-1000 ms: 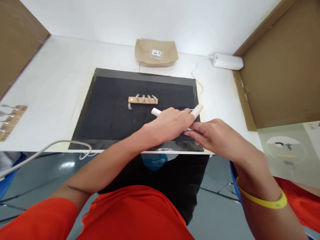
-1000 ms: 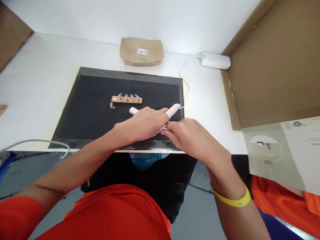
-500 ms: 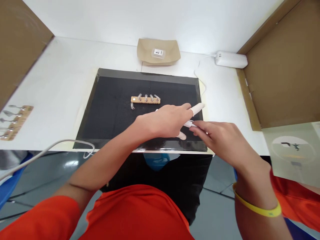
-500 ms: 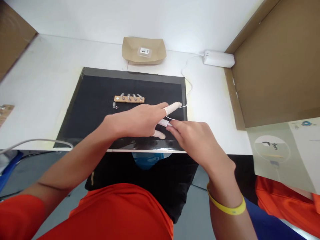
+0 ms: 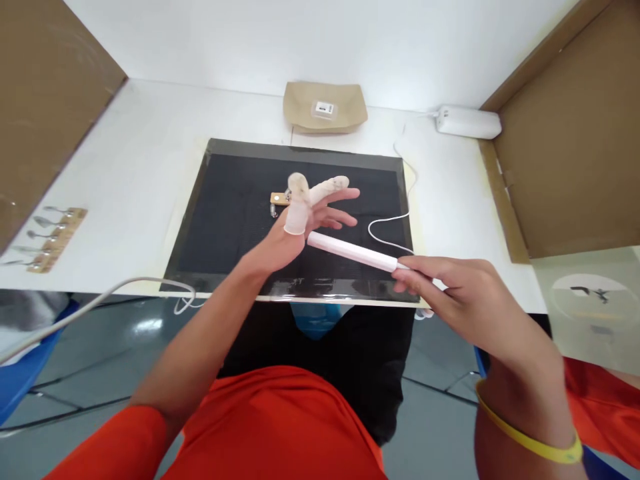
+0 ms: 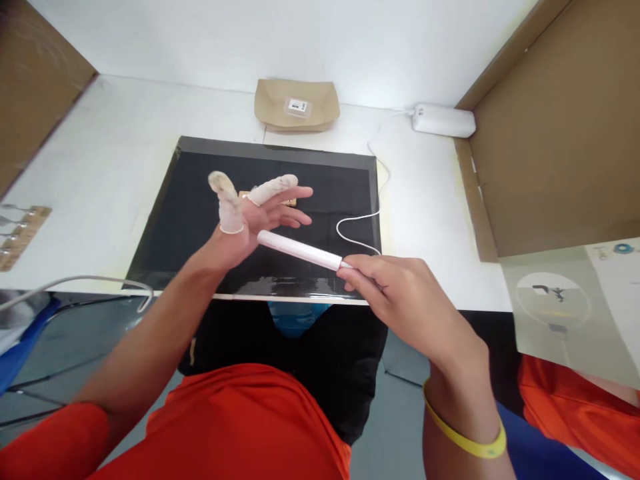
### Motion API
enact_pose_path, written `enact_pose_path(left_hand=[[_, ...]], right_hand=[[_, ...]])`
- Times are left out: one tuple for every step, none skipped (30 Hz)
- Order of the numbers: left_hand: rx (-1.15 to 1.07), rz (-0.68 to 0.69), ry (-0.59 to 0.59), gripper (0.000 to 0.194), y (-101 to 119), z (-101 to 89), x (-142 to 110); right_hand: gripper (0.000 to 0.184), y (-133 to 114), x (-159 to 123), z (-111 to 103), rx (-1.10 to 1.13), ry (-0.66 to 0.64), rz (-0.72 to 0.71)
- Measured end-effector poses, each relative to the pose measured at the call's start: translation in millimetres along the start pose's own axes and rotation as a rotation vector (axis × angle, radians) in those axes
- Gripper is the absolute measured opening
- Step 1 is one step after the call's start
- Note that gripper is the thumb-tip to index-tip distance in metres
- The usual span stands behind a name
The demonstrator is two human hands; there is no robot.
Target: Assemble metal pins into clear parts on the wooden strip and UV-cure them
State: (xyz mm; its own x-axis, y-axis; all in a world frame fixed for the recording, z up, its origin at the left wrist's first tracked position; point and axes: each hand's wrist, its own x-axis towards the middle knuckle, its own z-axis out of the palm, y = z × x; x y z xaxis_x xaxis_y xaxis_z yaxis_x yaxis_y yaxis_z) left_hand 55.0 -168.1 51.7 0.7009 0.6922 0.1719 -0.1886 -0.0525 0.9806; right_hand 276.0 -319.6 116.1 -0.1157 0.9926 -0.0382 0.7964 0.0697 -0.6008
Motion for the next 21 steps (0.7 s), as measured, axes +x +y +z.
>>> enact_pose_path(left_hand=[[-0.113, -0.038, 0.11, 0.085, -5, 8.6, -1], [-0.203, -0.081, 0.184, 0.088, -9, 16.7, -1], [-0.269, -0.112, 0.244, 0.088, -10, 23.7, -1], [-0.312, -0.135, 0.297, 0.087, -11, 29.2, 0], [-0.338, -0.151, 0.34, 0.084, -10, 33.1, 0], [-0.353, -0.159, 0.377, 0.081, -10, 35.8, 0], [-0.363, -0.162, 0.408, 0.079, -9, 37.4, -1], [-0.369, -0.164, 0.433, 0.078, -8, 38.4, -2], [-0.372, -0.164, 0.455, 0.078, -8, 39.1, -3], [-0.372, -0.16, 0.473, 0.078, -8, 39.7, -5], [-0.369, -0.152, 0.489, 0.078, -9, 40.5, -6], [-0.364, -0.14, 0.506, 0.077, -10, 41.5, -7], [-0.36, -0.126, 0.523, 0.076, -11, 42.6, -8], [-0.361, -0.113, 0.543, 0.075, -12, 44.1, -9], [-0.369, -0.106, 0.568, 0.073, -12, 45.7, -8], [-0.384, -0.107, 0.601, 0.071, -13, 47.5, -7], [-0.403, -0.117, 0.641, 0.067, -13, 49.4, -5], [-0.425, -0.135, 0.689, 0.063, -13, 51.5, -3], [-0.447, -0.156, 0.741, 0.059, -12, 53.5, -1], [-0.468, -0.175, 0.788, 0.054, -12, 55.4, 1], [-0.483, -0.189, 0.828, 0.05, -11, 57.2, 4]], right_hand=[[0.03, 0, 0, 1, 0.014, 0.004, 0.003], [0.029, 0, 0, 2, 0.02, 0.006, 0.006], [0.028, 0, 0, 4, 0.02, 0.007, 0.007], [0.027, 0, 0, 6, 0.015, 0.013, 0.004], [0.025, 0, 0, 8, 0.006, 0.022, -0.003], [0.022, 1, 0, 11, -0.009, 0.039, -0.013], [0.018, 2, 1, 14, -0.028, 0.068, -0.026], [0.015, 3, 1, 18, -0.049, 0.115, -0.043], [0.012, 4, 2, 21, -0.069, 0.174, -0.063], [0.011, 7, 3, 24, -0.089, 0.233, -0.085], [0.013, 9, 5, 27, -0.107, 0.286, -0.111], [0.016, 12, 8, 30, -0.126, 0.333, -0.147], [0.019, 15, 12, 32, -0.145, 0.367, -0.187], [0.023, 18, 16, 35, -0.165, 0.387, -0.222], [0.028, 20, 20, 37, -0.184, 0.403, -0.247], [0.034, 21, 23, 40, -0.206, 0.429, -0.251], [0.041, 21, 26, 44, -0.233, 0.47, -0.228], [0.047, 19, 28, 48, -0.274, 0.521, -0.18], [0.053, 16, 28, 54, -0.329, 0.588, -0.134], [0.058, 11, 27, 61, -0.393, 0.673, -0.093], [0.06, 5, 24, 69, -0.461, 0.743, -0.079]])
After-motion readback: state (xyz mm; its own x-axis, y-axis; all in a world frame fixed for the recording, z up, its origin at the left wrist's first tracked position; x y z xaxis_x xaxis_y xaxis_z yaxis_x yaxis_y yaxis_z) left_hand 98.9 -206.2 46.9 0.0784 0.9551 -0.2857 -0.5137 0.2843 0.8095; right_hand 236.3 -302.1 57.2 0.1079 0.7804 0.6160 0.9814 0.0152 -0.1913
